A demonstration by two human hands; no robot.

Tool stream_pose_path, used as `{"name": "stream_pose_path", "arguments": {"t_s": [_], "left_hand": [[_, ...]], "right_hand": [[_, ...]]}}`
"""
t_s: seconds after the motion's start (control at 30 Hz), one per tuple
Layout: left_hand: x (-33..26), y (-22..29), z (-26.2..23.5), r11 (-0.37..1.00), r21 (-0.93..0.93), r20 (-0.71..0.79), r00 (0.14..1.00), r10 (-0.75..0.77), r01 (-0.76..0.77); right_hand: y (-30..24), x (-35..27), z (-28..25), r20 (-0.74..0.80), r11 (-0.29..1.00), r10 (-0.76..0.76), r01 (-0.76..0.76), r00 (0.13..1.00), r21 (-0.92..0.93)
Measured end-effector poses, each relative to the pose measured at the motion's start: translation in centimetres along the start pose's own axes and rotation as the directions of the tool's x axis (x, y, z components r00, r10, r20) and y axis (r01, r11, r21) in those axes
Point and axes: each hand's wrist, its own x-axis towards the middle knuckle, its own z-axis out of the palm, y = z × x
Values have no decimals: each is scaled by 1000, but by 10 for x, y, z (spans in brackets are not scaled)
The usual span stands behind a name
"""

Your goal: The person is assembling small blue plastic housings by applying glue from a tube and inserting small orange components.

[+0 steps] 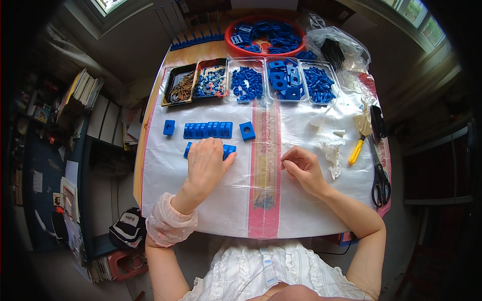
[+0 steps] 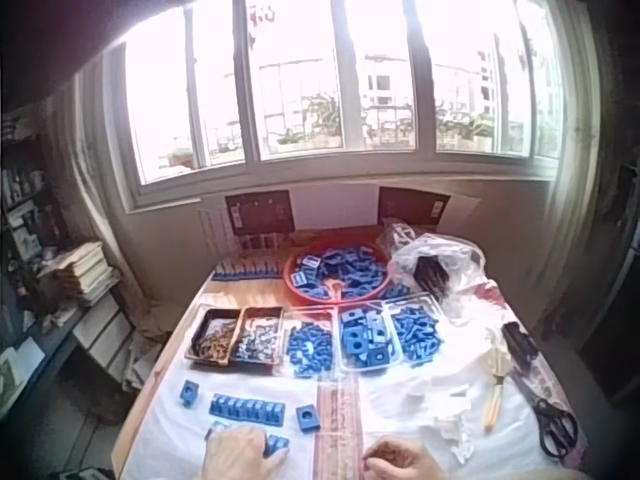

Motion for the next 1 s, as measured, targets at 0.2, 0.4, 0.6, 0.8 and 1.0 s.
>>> {"name": "stream_pose_path", "arguments": {"t_s": [0.2, 0.4, 0.6, 0.8, 1.0], "left_hand": [[15, 23, -3, 999, 35, 141, 990, -22, 17], [46, 13, 1, 987, -120, 75, 990, 118, -109], [55, 4, 18, 985, -115, 115, 984, 138, -125], [52, 9, 6, 983, -147, 50, 992, 118, -109], [37, 33, -12, 892, -386, -33, 969, 243, -237]], "right_hand": [[1, 0, 0, 0, 1000, -4, 4, 1000, 2], [-1, -1, 0, 16, 1000, 2, -2, 1000, -1], [0, 0, -1, 24, 1000, -5, 5, 1000, 13], [2, 0, -1, 11, 1000, -24, 24, 1000, 0], [-3, 1, -4, -93, 995, -2, 11, 996, 97]]}}
